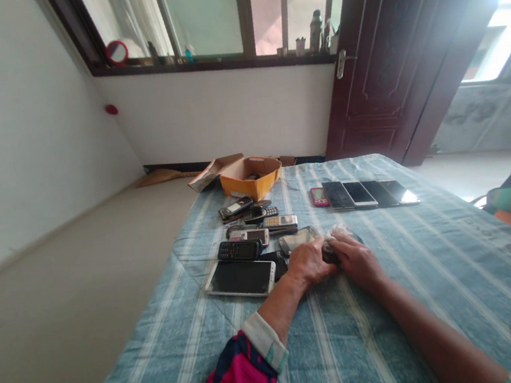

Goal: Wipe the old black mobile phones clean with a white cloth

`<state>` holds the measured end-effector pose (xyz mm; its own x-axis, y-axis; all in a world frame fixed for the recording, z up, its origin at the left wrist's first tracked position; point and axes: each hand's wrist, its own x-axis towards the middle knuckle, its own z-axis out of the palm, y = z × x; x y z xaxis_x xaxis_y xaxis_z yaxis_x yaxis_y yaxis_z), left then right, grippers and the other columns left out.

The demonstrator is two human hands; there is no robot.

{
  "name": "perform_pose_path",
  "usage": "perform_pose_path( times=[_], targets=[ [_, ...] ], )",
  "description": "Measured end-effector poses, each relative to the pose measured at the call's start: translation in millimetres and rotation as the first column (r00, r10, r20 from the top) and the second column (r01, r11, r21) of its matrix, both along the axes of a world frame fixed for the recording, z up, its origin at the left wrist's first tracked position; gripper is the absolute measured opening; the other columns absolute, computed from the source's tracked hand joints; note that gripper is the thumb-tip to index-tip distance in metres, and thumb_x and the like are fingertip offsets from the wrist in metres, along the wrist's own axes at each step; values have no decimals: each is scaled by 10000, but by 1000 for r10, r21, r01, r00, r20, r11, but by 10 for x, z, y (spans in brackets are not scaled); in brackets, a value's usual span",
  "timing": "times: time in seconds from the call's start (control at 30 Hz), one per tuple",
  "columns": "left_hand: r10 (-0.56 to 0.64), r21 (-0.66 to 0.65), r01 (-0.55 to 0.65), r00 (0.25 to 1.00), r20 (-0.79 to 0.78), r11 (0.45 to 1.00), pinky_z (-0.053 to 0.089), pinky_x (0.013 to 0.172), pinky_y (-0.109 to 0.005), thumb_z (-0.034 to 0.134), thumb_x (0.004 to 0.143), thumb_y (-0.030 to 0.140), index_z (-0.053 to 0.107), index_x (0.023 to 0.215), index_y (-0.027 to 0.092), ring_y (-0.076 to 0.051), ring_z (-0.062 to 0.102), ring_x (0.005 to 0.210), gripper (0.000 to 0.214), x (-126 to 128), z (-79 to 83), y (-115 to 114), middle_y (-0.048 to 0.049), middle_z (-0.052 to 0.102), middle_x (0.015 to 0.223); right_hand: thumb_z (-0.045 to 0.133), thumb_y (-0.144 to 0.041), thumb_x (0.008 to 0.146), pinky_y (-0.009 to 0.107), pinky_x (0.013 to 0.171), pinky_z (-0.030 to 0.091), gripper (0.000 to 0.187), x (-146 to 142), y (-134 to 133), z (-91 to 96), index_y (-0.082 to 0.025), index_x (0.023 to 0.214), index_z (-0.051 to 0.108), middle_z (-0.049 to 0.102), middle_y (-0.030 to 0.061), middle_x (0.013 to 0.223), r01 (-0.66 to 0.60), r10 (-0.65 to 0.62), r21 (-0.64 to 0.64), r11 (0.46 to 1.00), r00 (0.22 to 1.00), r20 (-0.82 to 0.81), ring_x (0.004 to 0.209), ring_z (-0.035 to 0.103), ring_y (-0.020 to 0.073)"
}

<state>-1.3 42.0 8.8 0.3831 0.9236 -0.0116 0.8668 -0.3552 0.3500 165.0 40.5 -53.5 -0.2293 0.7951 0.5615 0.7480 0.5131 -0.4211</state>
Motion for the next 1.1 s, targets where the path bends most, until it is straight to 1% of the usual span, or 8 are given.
perform_pose_path(
  times=[0.2, 0.3, 0.43, 0.63, 0.73, 0.8, 0.97, 1.1],
  targets=[
    [-4, 3, 4, 1000, 6, 1000, 488, 664, -275, 671, 642, 536, 619, 1025, 226, -279, 689, 901, 495, 1, 9, -4, -62, 730, 935, 414, -206, 903, 407, 957, 480, 334, 127, 151, -8, -224, 1100, 682, 637, 88, 1220, 221, -223, -63, 973, 975, -22, 1128, 590, 240],
    [1, 1, -1, 1000, 7, 1000, 484, 675, -270, 676, 646, 531, 621, 1024, 232, -269, 688, 902, 485, 4, 10, -7, -53, 729, 935, 423, -190, 901, 383, 940, 481, 331, 149, 134, -2, -239, 1110, 674, 640, 78, 1213, 278, -279, -44, 959, 960, -17, 1115, 591, 229],
    [6, -1, -6, 1000, 5, 1000, 480, 673, -273, 675, 650, 517, 611, 1047, 239, -277, 688, 908, 489, 4, 6, 1, -54, 728, 928, 405, -178, 906, 351, 942, 477, 347, 105, 37, 4, -239, 1128, 664, 645, 72, 1204, 209, -210, -35, 977, 978, -5, 1110, 591, 210],
    [-1, 9, 1, 1000, 0, 1000, 476, 688, -283, 663, 663, 480, 593, 1041, 232, -287, 682, 930, 457, -4, 9, 21, -66, 723, 944, 400, -168, 913, 328, 968, 469, 336, -76, -159, 97, -229, 1075, 688, 640, 69, 1209, -42, 42, -50, 998, 999, -4, 1138, 576, 197],
    [7, 15, -7, 1000, -6, 1000, 474, 694, -281, 654, 677, 461, 587, 1051, 235, -283, 682, 935, 442, 1, 16, 21, -64, 721, 960, 408, -161, 910, 331, 962, 473, 339, -127, -176, 134, -252, 1072, 692, 651, 53, 1188, -87, 88, -53, 995, 996, 10, 1116, 584, 192],
    [11, 15, -10, 1000, -9, 1000, 474, 694, -279, 657, 675, 475, 590, 1053, 240, -281, 683, 933, 451, 7, 18, 20, -58, 722, 959, 421, -157, 899, 340, 966, 472, 341, -115, -137, 127, -261, 1076, 694, 649, 48, 1200, -42, 42, -44, 998, 999, 8, 1120, 582, 196],
    [18, 11, -18, 1000, -17, 1000, 478, 675, -279, 672, 649, 520, 603, 1045, 240, -283, 685, 906, 489, 19, 11, 21, -55, 722, 938, 433, -158, 888, 331, 913, 493, 350, 34, 11, 76, -287, 1099, 682, 655, 39, 1191, 209, -210, -44, 977, 978, -4, 1074, 606, 203],
    [18, 15, -17, 1000, -19, 1000, 477, 675, -280, 668, 651, 521, 606, 1046, 228, -280, 682, 895, 496, 20, -1, 27, -63, 718, 929, 404, -177, 907, 308, 851, 504, 336, 98, -10, 82, -259, 1083, 679, 655, 55, 1185, 244, -244, -72, 967, 970, 18, 1035, 620, 205]
  ],
)
